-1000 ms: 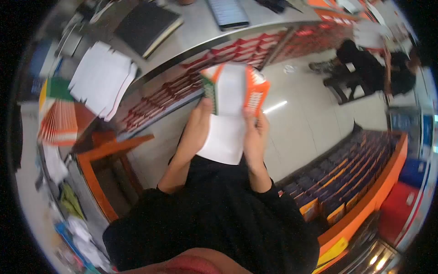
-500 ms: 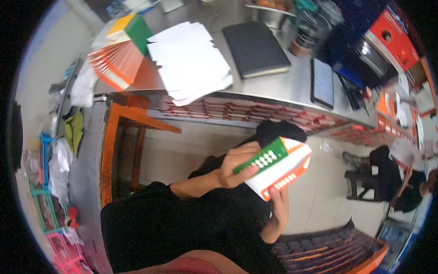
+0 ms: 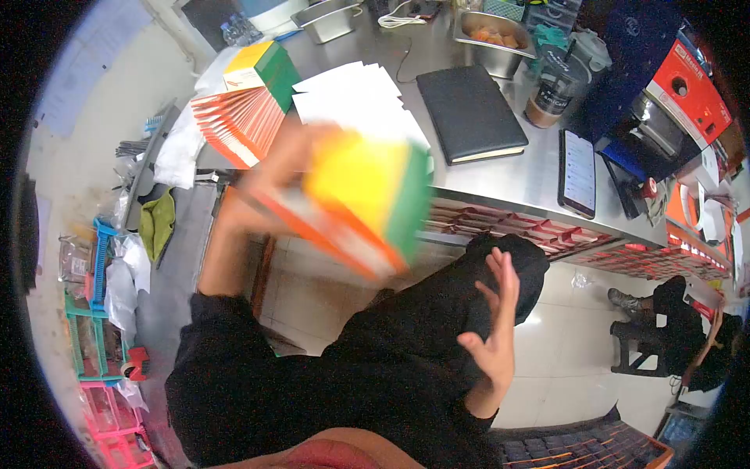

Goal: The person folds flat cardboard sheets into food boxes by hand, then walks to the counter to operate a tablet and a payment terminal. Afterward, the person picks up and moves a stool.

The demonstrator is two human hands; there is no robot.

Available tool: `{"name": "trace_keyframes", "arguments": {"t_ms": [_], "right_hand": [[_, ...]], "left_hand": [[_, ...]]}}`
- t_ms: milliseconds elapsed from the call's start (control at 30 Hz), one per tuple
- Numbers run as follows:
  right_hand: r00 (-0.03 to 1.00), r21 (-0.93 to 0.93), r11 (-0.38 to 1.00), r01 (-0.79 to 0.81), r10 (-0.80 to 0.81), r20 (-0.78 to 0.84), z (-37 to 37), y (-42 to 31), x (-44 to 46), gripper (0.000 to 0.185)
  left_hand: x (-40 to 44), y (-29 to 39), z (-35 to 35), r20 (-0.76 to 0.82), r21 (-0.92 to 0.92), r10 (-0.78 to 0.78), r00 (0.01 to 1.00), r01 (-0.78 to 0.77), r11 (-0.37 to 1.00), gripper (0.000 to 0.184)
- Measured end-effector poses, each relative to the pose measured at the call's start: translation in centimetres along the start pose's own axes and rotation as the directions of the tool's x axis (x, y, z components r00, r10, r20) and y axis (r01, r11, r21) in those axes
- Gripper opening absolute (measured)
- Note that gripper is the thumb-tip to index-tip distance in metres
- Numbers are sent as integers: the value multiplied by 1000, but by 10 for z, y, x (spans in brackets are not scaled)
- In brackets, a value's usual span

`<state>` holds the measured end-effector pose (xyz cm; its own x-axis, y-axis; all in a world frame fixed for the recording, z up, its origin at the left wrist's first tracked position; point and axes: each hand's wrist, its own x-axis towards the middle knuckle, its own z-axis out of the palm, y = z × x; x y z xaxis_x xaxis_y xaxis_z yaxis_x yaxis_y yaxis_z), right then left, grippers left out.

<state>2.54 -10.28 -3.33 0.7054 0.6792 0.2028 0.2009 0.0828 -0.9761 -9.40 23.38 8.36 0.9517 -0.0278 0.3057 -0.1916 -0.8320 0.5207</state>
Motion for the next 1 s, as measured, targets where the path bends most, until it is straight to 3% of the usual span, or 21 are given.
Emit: {"name": "trace_keyframes", "arguments": {"t_ms": [100,133,233,300,367,433,500,533,567,600,633,700,833,900,1000], "right_hand": [[999,19,1000,-22,21,31,-9,2,2,108],[997,14,999,-49,48,62,-12,5,0,105],[990,-10,997,-77,78,115,-16,24,-5,88],[984,-67,989,-129,136,113,-13,32,-9,84],[985,-150,980,-132,147,94,-7,36,-10,80],[981,-218,965,-145,169,95,-6,35,-9,78],[977,-222,967,-128,161,139,-6,37,-9,72],[976,-220,968,-125,160,151,-7,38,-6,70],[977,-229,965,-126,161,139,-13,38,-5,69],[977,-277,954,-117,161,143,-15,31,-2,64],[980,-254,963,-92,133,147,-17,34,-2,61],[979,-319,936,147,-93,179,-20,43,2,58],[977,-241,957,165,-125,173,-5,53,-5,58],[972,-137,987,80,-46,232,-1,62,-4,57],[955,-181,966,188,-136,263,10,76,-5,57]], "left_hand": [[2,-79,-141,-352,295,-152,923,264,918,49],[20,-64,-171,-326,177,-273,905,342,923,43],[38,-118,-241,-217,179,-510,833,547,818,50],[23,-201,-267,-92,240,-591,801,594,768,53],[0,-259,-270,-37,-9,-749,661,749,662,63],[-11,-252,-239,-187,-33,-510,840,513,858,59],[-26,-307,-255,-232,44,-504,832,527,849,55],[-37,-351,-287,-46,19,-610,791,611,791,54],[-51,-381,-304,-93,102,-600,795,607,788,52],[-49,-374,-299,-108,127,-457,883,468,875,56],[-31,-369,-288,-121,156,-404,907,419,895,56],[-20,-383,-274,-157,219,-405,901,432,875,56],[-13,-342,-223,-266,359,-427,865,499,789,56],[-12,-311,-198,-302,393,-434,849,525,755,57],[-13,-277,-173,-320,426,-425,847,529,734,57]]}}
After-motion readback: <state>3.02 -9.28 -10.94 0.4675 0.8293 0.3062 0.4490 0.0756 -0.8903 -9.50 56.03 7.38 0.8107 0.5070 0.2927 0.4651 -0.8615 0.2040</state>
